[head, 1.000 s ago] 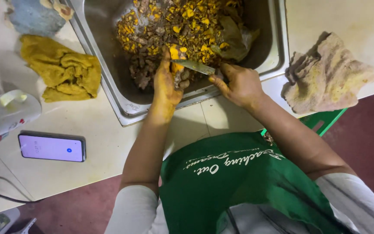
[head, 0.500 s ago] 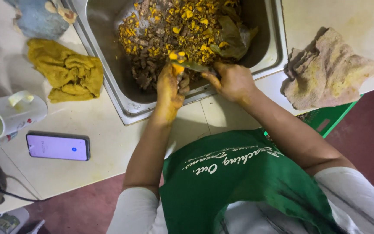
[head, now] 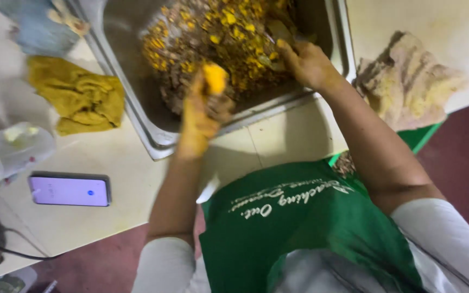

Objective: Peeling and scraping turmeric roots using a small knife in a sink

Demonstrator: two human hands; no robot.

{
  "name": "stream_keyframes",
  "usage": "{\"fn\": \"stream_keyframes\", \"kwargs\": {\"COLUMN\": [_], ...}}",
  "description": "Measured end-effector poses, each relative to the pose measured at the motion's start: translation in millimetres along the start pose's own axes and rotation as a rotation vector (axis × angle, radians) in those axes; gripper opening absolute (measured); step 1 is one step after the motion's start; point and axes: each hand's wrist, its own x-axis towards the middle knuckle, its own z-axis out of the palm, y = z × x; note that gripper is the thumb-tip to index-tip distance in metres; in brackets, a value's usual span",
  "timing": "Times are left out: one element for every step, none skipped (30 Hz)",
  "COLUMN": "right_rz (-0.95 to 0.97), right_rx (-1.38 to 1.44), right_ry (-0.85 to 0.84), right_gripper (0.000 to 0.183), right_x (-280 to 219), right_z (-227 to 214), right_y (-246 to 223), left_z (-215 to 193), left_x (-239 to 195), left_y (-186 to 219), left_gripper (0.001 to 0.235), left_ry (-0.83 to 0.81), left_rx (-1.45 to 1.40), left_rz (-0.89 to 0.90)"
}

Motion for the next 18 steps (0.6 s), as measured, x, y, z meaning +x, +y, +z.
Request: {"fn": "stream_keyframes", "kwargs": {"right_rz": [0.014, 0.011, 0.009, 0.002, -0.133, -0.249, -0.236, -0.338, -0.439, -0.439, -0.493, -0.544, -0.542, -0.568, -0.595, -0.603, -0.595, -0.577], "right_rx": [-0.006, 0.034, 0.075, 0.075, 0.142, 0.209, 0.21, 0.129, 0.048, 0.045, -0.034, -0.112, -0.112, -0.149, -0.185, -0.182, -0.223, -0.267], "right_ry": [-0.008, -0.008, -0.008, -0.004, 0.038, 0.067, 0.061, 0.073, 0.084, 0.092, 0.124, 0.148, 0.147, 0.184, 0.221, 0.22, 0.244, 0.268], "right_gripper": [0.081, 0.069, 0.064, 0.064, 0.055, 0.048, 0.048, 0.046, 0.047, 0.047, 0.047, 0.048, 0.048, 0.048, 0.049, 0.049, 0.049, 0.048], "right_x": [-12, -14, -17, -25, -32, -48, -56, -61, -66, -69, -73, -79, -79, -78, -78, -78, -78, -80], "right_z": [0, 2, 4, 7, 11, 18, 18, 18, 17, 15, 14, 14, 15, 17, 19, 20, 21, 22], "right_y": [6, 4, 1, 0, 1, 6, 4, 0, -4, -7, -11, -14, -12, -11, -11, -11, -11, -9], "left_z": [2, 8, 15, 20, 24, 24, 19, 14, 11, 0, -12, -25, -3, 19, 42, 20, -1, -24], "left_x": [5, 5, 6, 8, 11, 12, 15, 20, 24, 28, 32, 32, 31, 27, 22, 28, 33, 41], "left_y": [-6, -2, 2, -1, -5, -19, -22, -21, -21, -14, -8, -4, -15, -25, -35, -24, -13, -5], "left_gripper": [0.05, 0.045, 0.043, 0.043, 0.037, 0.035, 0.035, 0.032, 0.03, 0.03, 0.024, 0.02, 0.02, 0.021, 0.023, 0.023, 0.025, 0.026], "left_ry": [0.002, 0.131, 0.259, 0.256, 0.381, 0.519, 0.527, 0.522, 0.516, 0.509, 0.591, 0.679, 0.679, 0.69, 0.7, 0.702, 0.672, 0.64], "left_rx": [-0.015, 0.154, 0.322, 0.328, 0.402, 0.462, 0.455, 0.468, 0.481, 0.484, 0.561, 0.633, 0.631, 0.632, 0.632, 0.633, 0.668, 0.702], "left_rz": [-0.007, 0.125, 0.258, 0.262, 0.404, 0.529, 0.518, 0.541, 0.564, 0.562, 0.6, 0.637, 0.635, 0.648, 0.661, 0.669, 0.665, 0.65]}}
